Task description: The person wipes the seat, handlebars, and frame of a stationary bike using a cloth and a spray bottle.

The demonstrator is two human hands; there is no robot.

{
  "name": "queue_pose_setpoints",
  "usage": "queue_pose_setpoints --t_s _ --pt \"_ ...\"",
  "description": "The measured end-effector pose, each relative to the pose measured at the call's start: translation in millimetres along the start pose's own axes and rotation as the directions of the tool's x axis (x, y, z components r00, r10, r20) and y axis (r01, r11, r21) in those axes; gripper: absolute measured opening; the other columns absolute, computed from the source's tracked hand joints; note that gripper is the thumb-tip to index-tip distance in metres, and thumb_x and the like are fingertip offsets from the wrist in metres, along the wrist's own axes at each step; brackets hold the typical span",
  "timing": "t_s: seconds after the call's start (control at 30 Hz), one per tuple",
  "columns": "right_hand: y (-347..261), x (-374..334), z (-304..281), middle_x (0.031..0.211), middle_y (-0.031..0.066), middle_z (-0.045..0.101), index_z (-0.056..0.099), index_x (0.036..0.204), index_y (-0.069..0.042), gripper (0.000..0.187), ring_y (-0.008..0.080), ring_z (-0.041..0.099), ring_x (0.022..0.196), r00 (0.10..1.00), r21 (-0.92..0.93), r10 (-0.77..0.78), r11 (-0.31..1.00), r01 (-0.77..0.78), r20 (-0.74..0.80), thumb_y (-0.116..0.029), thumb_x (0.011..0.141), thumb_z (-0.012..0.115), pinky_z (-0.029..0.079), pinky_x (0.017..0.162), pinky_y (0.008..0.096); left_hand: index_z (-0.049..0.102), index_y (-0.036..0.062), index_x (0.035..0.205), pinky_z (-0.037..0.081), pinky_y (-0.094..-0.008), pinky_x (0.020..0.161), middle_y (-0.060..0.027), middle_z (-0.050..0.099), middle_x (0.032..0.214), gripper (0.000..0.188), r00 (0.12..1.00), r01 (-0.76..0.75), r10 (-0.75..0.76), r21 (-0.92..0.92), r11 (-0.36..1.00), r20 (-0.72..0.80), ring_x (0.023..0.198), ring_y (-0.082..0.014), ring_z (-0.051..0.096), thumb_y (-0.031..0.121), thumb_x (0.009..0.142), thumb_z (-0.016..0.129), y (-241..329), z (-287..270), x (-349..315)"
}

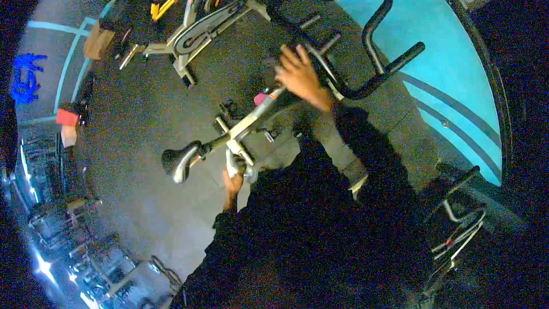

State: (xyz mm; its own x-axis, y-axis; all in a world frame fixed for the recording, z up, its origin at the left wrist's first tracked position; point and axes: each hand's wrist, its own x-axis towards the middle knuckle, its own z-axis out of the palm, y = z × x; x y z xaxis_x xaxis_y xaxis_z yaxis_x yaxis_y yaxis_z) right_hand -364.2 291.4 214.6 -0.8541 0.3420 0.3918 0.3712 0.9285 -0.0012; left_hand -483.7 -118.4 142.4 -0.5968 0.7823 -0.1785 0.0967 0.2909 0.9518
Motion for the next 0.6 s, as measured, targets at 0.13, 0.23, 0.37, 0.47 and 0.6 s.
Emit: queue_pose_setpoints --t_s 0.13,0.23,0.37,0.47,0.6 --pt "45 23 -27 0.115 0.0138 0.063 0.069 0.098 -0.010 0.024 0.0314 0.036 0.138 0.960 0.003 0.219 0.975 -0.222 -0.174 -0.030 0.084 0.066 0.024 0.109 0.0619 0.060 -0.0011 0.111 0.051 -0.0331 0.080 -0.0094 0.067 0.095 0.035 0.982 0.021 -0.026 -0.024 0.999 -0.190 0.088 -0.0183 0.062 0.010 0.078 0.066 63 32 19" --pt "-3 27 -9 0.118 0.0188 0.062 0.067 0.098 -0.004 0.022 0.0331 0.039 0.136 0.904 0.023 0.396 0.917 -0.398 -0.159 -0.021 0.087 0.060 0.024 0.109 0.0624 0.060 -0.0006 0.109 0.050 -0.0316 0.078 -0.0084 0.066 0.093 0.033 0.966 0.060 -0.046 0.047 0.997 -0.254 0.084 -0.0170 0.061 0.007 0.076 0.065 77 41 12" --pt "-75 -8 29 0.124 0.0166 0.062 0.071 0.094 -0.007 0.025 0.0336 0.043 0.133 0.986 0.175 -0.034 0.984 0.005 0.164 -0.024 0.079 0.061 0.017 0.115 0.0575 0.061 0.0003 0.105 0.049 -0.0317 0.076 -0.0077 0.066 0.091 0.033 0.971 0.063 -0.041 0.087 0.994 -0.237 0.083 -0.0165 0.060 0.008 0.074 0.063 77 57 4" --pt "-31 -34 42 0.125 0.0136 0.062 0.070 0.093 -0.004 0.024 0.0299 0.045 0.131 0.971 0.064 -0.241 0.969 0.240 0.002 -0.019 0.078 0.060 0.021 0.118 0.0471 0.061 0.0010 0.106 0.050 -0.0323 0.075 -0.0081 0.065 0.091 0.033 0.984 0.020 0.000 0.111 0.994 -0.178 0.083 -0.0162 0.060 0.009 0.073 0.062 85 53 -2" --pt "1 -18 -60 0.113 0.0154 0.062 0.067 0.095 -0.001 0.021 0.0308 0.054 0.115 0.985 0.252 -0.008 0.967 -0.036 0.172 -0.011 0.077 0.062 0.039 0.102 0.0416 0.060 -0.0034 0.105 0.050 -0.0327 0.075 -0.0093 0.066 0.091 0.034 0.951 0.101 -0.116 -0.065 0.993 -0.286 0.084 -0.0171 0.060 0.010 0.074 0.061 64 65 -24"
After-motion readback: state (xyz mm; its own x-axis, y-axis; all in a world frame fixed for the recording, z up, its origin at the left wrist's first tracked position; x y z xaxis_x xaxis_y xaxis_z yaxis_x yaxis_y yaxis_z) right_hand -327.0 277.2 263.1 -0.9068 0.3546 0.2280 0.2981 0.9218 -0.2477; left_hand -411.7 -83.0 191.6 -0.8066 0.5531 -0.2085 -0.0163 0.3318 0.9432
